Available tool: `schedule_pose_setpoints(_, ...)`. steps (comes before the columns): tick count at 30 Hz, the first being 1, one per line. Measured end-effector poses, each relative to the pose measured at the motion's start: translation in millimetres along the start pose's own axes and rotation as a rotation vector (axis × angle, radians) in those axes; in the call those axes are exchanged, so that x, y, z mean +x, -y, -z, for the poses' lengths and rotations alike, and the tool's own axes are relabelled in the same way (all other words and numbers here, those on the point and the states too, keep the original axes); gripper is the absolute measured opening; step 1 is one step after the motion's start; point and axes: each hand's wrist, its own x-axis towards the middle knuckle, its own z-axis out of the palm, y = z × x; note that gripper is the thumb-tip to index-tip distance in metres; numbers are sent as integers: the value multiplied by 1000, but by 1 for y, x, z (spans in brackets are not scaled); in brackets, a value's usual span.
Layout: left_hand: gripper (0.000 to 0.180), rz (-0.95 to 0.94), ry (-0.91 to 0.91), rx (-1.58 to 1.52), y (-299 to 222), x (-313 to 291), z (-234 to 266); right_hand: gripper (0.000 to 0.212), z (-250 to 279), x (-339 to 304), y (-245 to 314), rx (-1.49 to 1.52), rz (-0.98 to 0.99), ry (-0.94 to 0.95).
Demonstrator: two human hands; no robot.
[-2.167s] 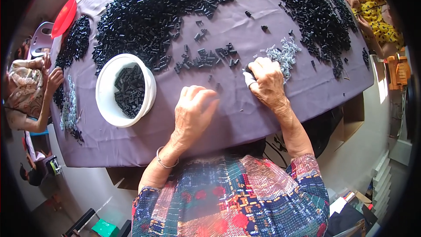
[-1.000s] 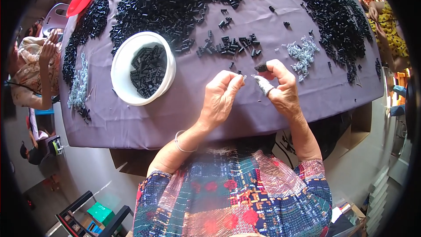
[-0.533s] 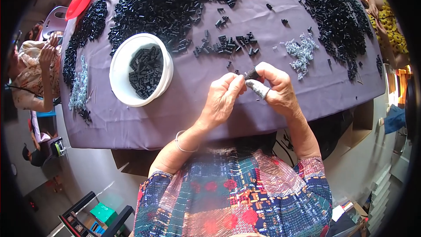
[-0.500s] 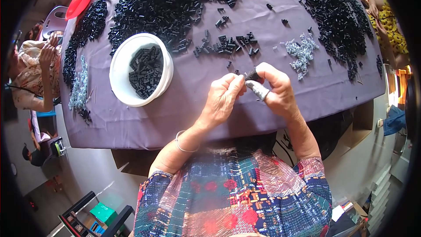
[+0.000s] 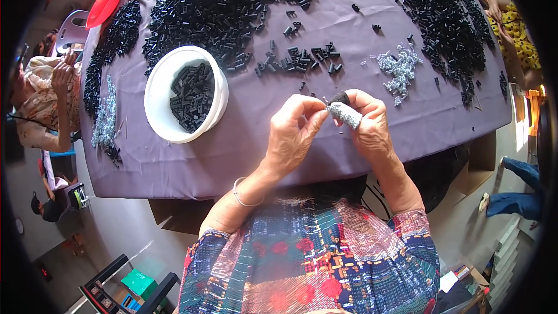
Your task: Sorting and inspecting small black plastic components at a workshop table.
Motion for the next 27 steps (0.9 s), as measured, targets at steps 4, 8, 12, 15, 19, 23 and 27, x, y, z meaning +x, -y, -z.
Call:
schedule_pose_setpoints(4, 12, -21, 32, 88, -2, 1, 2, 11, -1, -1, -1, 41, -12, 12)
schedule_pose_setpoints(8, 14, 264, 132, -215, -4, -1, 3, 11, 3, 0, -1, 87, 2, 37)
schedule_pose_setpoints(12, 15, 282, 144, -161, -3, 0, 3, 10, 3, 0, 3, -79, 107, -118)
schedule_pose_setpoints(15, 13, -16, -21, 188, 5, 13, -7, 8, 8, 5, 0, -176, 169, -196)
schedule_pose_setpoints(19, 14, -272, -30, 454, 8, 35, -11, 7, 13, 5, -9, -245, 187, -241)
schedule_pose_setpoints(23, 14, -239, -176, 570, 21, 39, 23, 7, 18, 6, -20, -290, 206, -243)
schedule_pose_setpoints(27, 14, -131, -198, 593, 25, 28, 41, 9, 17, 5, -18, -261, 206, -247)
